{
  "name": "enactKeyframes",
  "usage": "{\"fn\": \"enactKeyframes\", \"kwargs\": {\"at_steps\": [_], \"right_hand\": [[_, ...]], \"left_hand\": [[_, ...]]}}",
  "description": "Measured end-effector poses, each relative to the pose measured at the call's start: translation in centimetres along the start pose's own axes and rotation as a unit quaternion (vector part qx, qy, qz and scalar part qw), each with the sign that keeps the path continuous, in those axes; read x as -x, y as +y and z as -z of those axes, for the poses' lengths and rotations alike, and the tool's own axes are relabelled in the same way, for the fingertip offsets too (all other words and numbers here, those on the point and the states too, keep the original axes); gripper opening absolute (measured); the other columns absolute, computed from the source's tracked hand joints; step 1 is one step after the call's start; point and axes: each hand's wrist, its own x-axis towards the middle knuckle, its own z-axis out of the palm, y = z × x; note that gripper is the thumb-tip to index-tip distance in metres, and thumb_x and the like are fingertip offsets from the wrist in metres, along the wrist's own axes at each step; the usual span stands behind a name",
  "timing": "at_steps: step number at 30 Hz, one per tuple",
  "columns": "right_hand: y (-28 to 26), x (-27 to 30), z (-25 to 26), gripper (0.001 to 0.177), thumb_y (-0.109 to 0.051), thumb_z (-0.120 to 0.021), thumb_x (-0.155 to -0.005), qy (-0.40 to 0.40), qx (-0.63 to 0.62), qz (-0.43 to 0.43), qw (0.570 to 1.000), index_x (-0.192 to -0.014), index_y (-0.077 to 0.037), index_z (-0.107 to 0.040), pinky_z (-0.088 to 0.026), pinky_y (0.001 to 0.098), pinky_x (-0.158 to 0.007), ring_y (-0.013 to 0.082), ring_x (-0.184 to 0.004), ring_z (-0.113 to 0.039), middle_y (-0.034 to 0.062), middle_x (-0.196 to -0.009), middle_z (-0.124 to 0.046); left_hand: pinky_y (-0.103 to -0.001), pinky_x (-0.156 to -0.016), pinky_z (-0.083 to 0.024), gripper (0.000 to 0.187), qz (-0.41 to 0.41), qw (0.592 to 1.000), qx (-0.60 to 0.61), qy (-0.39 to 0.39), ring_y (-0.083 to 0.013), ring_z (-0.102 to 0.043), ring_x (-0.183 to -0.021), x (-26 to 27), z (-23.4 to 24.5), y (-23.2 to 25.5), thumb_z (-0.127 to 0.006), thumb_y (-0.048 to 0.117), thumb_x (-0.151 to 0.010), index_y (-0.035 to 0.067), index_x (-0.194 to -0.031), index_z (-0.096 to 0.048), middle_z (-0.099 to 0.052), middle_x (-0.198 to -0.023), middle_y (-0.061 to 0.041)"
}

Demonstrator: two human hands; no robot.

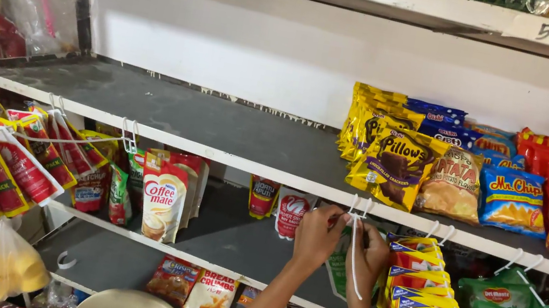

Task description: Stocking grocery store shelves by taking condiment packets and snacks from a cardboard box and arranging them or hanging them on display hooks.

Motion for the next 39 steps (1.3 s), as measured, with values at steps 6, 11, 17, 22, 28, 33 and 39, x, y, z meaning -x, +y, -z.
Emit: {"fn": "enactKeyframes", "kwargs": {"at_steps": [6, 11, 17, 22, 28, 33, 39], "right_hand": [[0.5, 0.5, 0.2, 0.025, -0.022, -0.065, -0.102, 0.003, 0.015, 0.022, 1.000, -0.098, 0.002, -0.072, -0.045, 0.0282, -0.062, 0.0093, -0.068, -0.058, 0.0096, -0.076, -0.070], [4.7, 2.0, 0.1, 0.027, -0.025, -0.065, -0.103, 0.005, -0.006, 0.066, 0.998, -0.099, 0.002, -0.068, -0.048, 0.0282, -0.066, 0.0102, -0.072, -0.061, 0.0098, -0.082, -0.072], [6.7, 4.8, 1.4, 0.031, -0.032, -0.070, -0.095, -0.039, 0.023, -0.049, 0.998, -0.100, -0.001, -0.072, -0.049, 0.0305, -0.065, 0.0111, -0.070, -0.059, 0.0112, -0.075, -0.070], [9.7, 8.1, 2.5, 0.031, -0.034, -0.072, -0.094, -0.077, -0.035, -0.139, 0.987, -0.109, -0.007, -0.074, -0.048, 0.0303, -0.066, 0.0108, -0.074, -0.059, 0.0040, -0.084, -0.073], [11.6, 11.5, 2.7, 0.035, -0.019, -0.073, -0.094, -0.079, -0.261, -0.264, 0.925, -0.126, -0.008, -0.067, -0.053, 0.0314, -0.080, 0.0110, -0.093, -0.065, 0.0025, -0.110, -0.070], [11.0, 16.7, 6.1, 0.032, -0.022, -0.067, -0.096, -0.114, -0.282, -0.327, 0.894, -0.124, -0.009, -0.064, -0.058, 0.0343, -0.080, 0.0173, -0.095, -0.073, 0.0045, -0.108, -0.074], [18.2, 32.8, 13.2, 0.034, -0.026, -0.070, -0.095, -0.124, -0.173, -0.469, 0.857, -0.122, -0.006, -0.067, -0.056, 0.0327, -0.069, 0.0215, -0.082, -0.075, 0.0101, -0.103, -0.077]], "left_hand": [[-0.042, -0.059, -0.050, 0.022, -0.029, 0.999, 0.041, -0.005, -0.0312, -0.068, -0.063, -0.2, -0.3, -1.2, -0.070, 0.025, -0.095, 0.004, -0.096, -0.074, -0.071, -0.074, -0.017], [-0.033, -0.054, -0.048, 0.023, -0.030, 0.993, 0.111, -0.008, -0.0174, -0.063, -0.056, -0.3, -1.2, -4.1, -0.077, 0.023, -0.092, 0.000, -0.093, -0.074, -0.070, -0.068, -0.013], [-0.027, -0.057, -0.050, 0.022, 0.005, 0.975, 0.219, -0.042, -0.0060, -0.062, -0.065, 1.1, -2.8, -8.5, -0.084, 0.011, -0.085, -0.003, -0.096, -0.072, -0.074, -0.078, -0.005], [-0.026, -0.062, -0.046, 0.023, 0.147, 0.923, 0.347, -0.076, -0.0074, -0.061, -0.075, 4.2, -4.4, -10.7, -0.080, 0.012, -0.090, -0.003, -0.107, -0.075, -0.075, -0.091, -0.002], [-0.027, -0.075, -0.052, 0.027, 0.195, 0.905, 0.367, -0.093, -0.0103, -0.066, -0.087, 8.4, -4.7, -12.2, -0.080, 0.011, -0.090, -0.004, -0.112, -0.076, -0.078, -0.101, -0.008], [-0.029, -0.077, -0.058, 0.029, 0.233, 0.872, 0.415, -0.118, -0.0137, -0.073, -0.088, 13.7, -8.0, -21.4, -0.077, 0.010, -0.086, -0.002, -0.113, -0.073, -0.079, -0.100, -0.007], [-0.030, -0.069, -0.055, 0.023, 0.382, 0.842, 0.320, -0.208, -0.0121, -0.071, -0.078, 27.8, -7.0, -25.7, -0.078, 0.012, -0.088, 0.001, -0.108, -0.072, -0.073, -0.089, -0.002]]}}
